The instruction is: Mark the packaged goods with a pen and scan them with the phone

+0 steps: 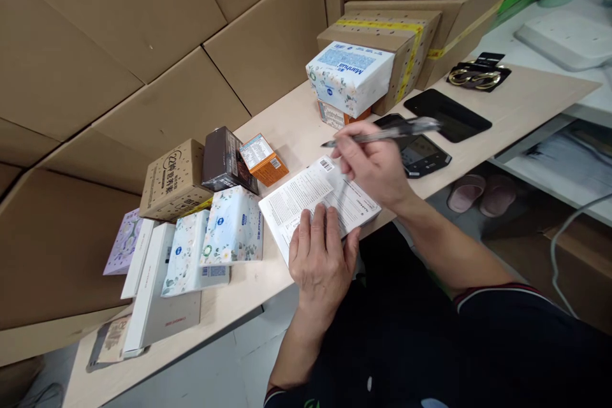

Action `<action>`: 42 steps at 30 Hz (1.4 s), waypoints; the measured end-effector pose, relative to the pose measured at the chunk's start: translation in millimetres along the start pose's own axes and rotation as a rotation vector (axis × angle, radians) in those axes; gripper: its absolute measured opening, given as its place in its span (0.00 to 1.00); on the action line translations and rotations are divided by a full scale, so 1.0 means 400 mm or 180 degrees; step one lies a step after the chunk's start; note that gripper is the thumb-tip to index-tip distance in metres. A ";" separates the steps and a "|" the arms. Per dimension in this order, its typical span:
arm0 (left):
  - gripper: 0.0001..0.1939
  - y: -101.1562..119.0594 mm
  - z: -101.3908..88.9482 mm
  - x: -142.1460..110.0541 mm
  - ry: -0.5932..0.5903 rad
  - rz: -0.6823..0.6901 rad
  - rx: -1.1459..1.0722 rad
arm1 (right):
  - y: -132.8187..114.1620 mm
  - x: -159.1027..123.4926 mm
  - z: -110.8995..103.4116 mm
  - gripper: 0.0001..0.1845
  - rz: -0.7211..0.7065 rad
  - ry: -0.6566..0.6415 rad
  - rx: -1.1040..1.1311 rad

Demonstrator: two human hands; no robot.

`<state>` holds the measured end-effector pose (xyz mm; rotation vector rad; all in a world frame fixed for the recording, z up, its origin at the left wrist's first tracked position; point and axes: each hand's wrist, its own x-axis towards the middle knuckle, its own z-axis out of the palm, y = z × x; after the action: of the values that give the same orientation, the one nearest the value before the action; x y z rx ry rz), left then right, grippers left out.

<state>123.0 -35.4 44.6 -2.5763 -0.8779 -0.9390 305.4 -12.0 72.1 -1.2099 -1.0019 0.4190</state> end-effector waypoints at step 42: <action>0.10 -0.037 -0.036 0.068 -0.0431 0.0004 -0.0642 | 0.163 -0.145 -0.249 0.40 0.0206 0.0765 -0.3151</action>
<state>123.4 -17.7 74.0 -2.8401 -0.8555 -0.9037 371.0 -89.9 -12.8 -2.1169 -0.9748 -0.2278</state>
